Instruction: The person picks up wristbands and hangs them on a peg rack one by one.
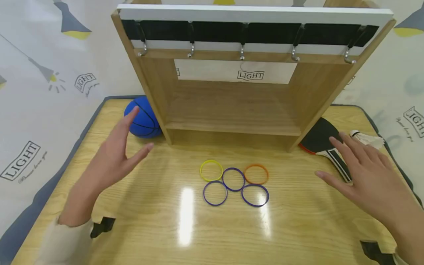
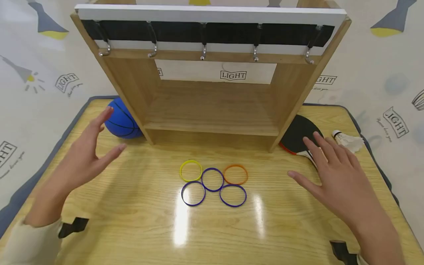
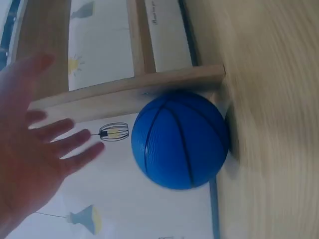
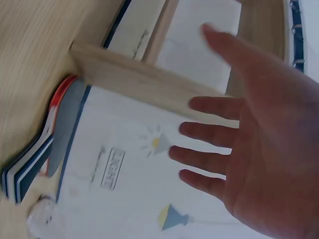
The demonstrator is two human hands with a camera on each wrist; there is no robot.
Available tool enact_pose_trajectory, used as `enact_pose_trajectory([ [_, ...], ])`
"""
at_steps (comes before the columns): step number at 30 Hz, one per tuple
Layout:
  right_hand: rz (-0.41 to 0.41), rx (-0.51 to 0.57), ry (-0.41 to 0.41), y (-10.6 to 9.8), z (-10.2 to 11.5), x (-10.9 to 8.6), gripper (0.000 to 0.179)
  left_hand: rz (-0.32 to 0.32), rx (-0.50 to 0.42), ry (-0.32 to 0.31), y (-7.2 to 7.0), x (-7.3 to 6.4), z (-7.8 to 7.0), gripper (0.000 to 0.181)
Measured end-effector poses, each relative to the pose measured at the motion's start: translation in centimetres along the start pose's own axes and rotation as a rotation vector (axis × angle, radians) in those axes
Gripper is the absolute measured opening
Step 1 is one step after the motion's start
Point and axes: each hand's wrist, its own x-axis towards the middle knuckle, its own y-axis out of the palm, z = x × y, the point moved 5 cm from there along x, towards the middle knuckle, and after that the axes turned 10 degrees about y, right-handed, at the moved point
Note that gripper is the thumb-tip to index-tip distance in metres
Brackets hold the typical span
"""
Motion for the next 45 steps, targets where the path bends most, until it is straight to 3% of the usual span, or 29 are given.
enact_pose_trajectory([
  [3,0.017,0.013,-0.061,0.0,1.9,0.4,0.073,-0.247,-0.163,-0.004,-0.3,1.7,0.3,0.08],
  [5,0.07,0.031,-0.088,0.2,3.4,0.8,0.067,-0.38,-0.268,-0.015,-0.3,2.9,0.3,0.074],
  [7,0.157,0.052,-0.098,0.7,4.7,1.2,0.065,-0.466,-0.346,-0.042,-0.2,4.1,0.1,0.066],
  [10,0.305,0.078,-0.097,1.7,6.5,1.7,0.07,-0.541,-0.43,-0.096,0.1,5.2,0.0,0.06],
  [15,0.459,0.121,-0.048,2.9,8.6,2.4,0.075,-0.581,-0.458,-0.156,0.4,5.6,0.3,0.056],
  [23,0.539,0.19,0.025,4.2,9.7,3.5,0.082,-0.591,-0.514,-0.229,1.0,5.4,0.7,0.043],
  [39,0.496,0.268,-0.12,8.3,9.5,5.8,0.046,-0.592,-0.49,-0.256,0.8,6.1,-0.2,0.04],
  [45,0.546,0.289,-0.091,9.4,9.1,6.1,0.037,-0.587,-0.48,-0.258,0.9,6.1,-0.2,0.039],
])
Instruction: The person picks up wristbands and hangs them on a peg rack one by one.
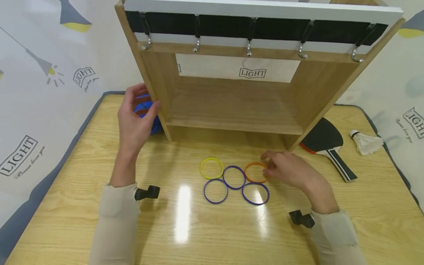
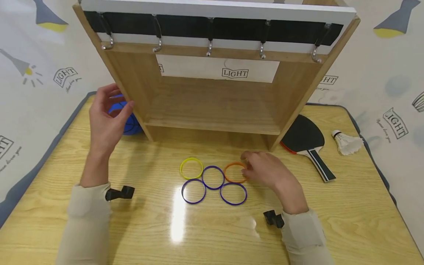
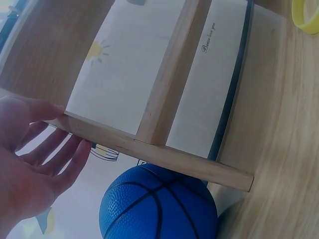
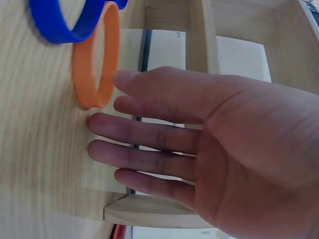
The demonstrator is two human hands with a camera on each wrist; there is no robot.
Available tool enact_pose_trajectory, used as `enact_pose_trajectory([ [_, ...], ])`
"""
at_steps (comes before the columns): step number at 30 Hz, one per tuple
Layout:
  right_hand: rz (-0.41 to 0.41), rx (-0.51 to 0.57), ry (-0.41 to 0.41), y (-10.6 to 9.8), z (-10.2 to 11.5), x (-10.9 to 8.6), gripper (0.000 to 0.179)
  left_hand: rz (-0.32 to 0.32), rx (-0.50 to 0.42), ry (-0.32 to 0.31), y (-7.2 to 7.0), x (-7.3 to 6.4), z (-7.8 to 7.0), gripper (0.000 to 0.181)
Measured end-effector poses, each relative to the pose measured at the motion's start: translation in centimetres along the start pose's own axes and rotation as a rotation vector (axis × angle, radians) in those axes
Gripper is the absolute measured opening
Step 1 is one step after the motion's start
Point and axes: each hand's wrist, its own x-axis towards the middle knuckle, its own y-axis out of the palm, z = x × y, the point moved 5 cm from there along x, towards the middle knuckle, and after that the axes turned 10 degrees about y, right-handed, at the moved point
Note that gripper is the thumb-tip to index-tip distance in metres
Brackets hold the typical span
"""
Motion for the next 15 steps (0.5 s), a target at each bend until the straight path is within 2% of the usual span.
enact_pose_trajectory([
  [6,-0.053,-0.063,0.009,0.03,-0.28,0.34,0.016,-0.003,0.002,-0.001,0.05,0.01,-0.16,0.039],
  [15,-0.127,-0.143,0.017,0.36,-0.32,0.88,0.005,-0.005,0.005,-0.002,0.05,0.0,-0.11,0.038],
])
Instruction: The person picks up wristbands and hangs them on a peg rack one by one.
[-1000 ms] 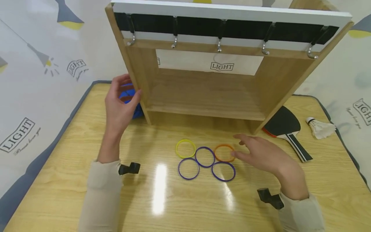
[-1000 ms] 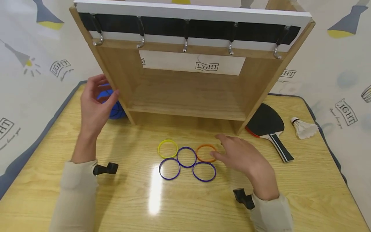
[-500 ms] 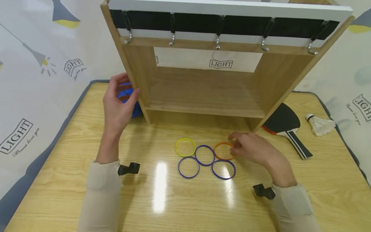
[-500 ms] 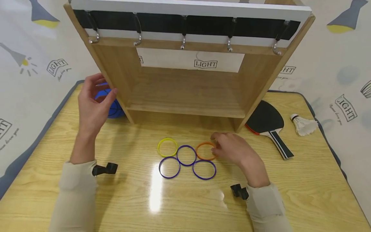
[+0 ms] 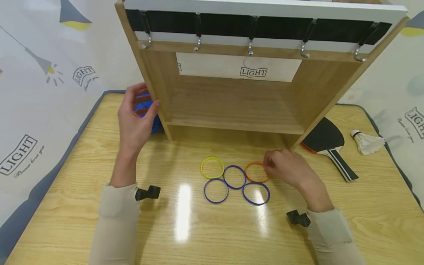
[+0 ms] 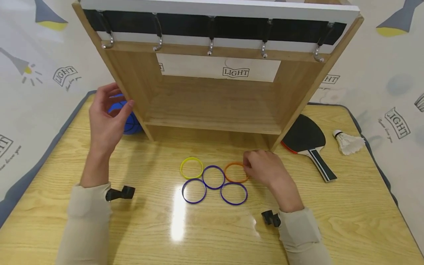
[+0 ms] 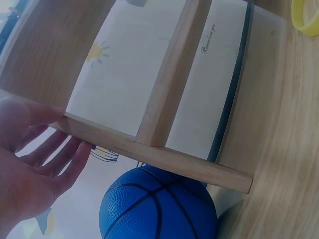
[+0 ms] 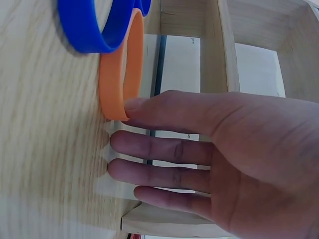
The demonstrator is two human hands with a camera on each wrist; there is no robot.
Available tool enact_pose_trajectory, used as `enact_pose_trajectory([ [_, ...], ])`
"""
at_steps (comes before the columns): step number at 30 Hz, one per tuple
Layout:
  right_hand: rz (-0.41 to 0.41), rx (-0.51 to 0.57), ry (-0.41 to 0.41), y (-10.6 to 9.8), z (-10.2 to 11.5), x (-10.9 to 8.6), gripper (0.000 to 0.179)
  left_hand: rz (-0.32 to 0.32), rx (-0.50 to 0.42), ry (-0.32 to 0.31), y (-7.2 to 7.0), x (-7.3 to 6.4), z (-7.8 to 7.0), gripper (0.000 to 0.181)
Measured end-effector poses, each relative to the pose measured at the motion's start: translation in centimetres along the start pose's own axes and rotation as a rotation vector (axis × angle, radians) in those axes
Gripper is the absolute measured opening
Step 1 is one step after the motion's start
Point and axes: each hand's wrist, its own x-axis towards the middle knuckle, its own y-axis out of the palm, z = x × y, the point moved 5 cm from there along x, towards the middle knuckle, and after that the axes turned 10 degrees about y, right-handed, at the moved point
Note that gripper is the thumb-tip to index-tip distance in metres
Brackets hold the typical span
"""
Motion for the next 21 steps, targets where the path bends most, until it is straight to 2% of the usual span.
enact_pose_trajectory([
  [9,-0.059,0.067,0.017,-0.8,0.3,-0.1,0.003,0.007,-0.003,-0.006,0.1,0.0,0.1,0.039],
  [15,-0.089,0.125,-0.032,-1.6,0.7,-0.4,0.005,0.01,0.008,-0.003,0.2,0.1,0.0,0.039],
  [21,-0.085,0.177,-0.089,-1.8,1.2,-0.5,0.008,0.009,0.025,-0.004,0.1,0.0,-0.1,0.039],
])
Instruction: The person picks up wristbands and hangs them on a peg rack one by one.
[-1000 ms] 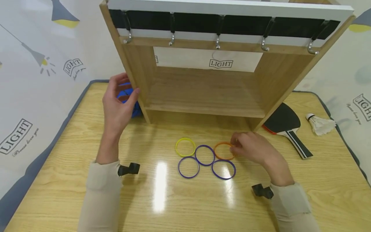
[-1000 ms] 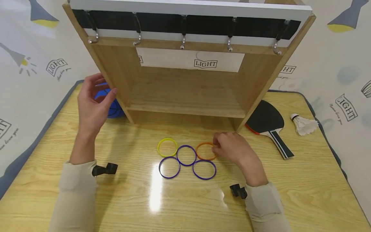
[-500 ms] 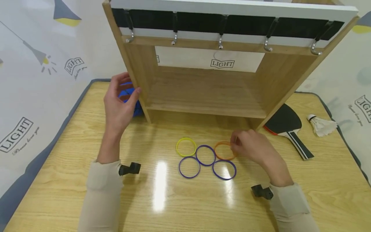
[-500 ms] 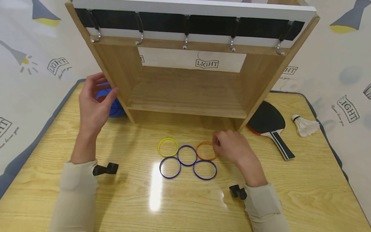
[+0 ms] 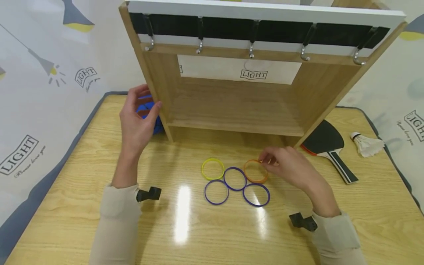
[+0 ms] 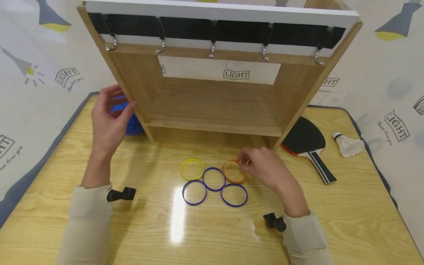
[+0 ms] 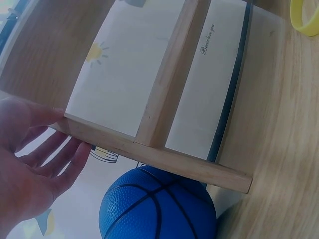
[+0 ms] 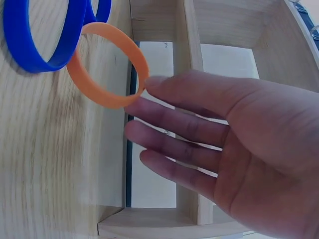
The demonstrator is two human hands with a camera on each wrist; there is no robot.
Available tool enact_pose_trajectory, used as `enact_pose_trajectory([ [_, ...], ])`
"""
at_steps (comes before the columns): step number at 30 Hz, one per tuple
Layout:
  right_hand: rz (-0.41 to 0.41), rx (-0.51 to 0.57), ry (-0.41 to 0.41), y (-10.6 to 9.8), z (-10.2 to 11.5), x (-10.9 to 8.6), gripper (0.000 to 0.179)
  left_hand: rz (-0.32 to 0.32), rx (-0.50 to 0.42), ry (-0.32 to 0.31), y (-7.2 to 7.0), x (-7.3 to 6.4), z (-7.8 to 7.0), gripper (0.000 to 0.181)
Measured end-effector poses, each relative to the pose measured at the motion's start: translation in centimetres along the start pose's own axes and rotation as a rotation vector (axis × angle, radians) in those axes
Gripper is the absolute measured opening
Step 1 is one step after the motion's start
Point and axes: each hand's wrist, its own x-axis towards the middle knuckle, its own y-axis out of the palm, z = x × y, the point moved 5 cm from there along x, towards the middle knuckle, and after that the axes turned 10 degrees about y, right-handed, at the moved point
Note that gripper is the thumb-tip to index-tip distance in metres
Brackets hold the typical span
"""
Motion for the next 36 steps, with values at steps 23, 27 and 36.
enact_pose_trajectory([
  [23,-0.039,0.054,-0.079,-1.1,2.1,-0.3,0.017,-0.01,0.002,0.011,-0.2,0.1,0.0,0.038],
  [27,-0.109,0.051,-0.116,-1.7,2.9,-0.9,0.016,0.001,0.004,0.014,-0.1,0.0,0.0,0.038],
  [36,-0.262,0.237,-0.22,-2.1,5.8,-0.7,0.018,-0.003,0.02,0.004,-0.2,-0.1,0.2,0.039],
])
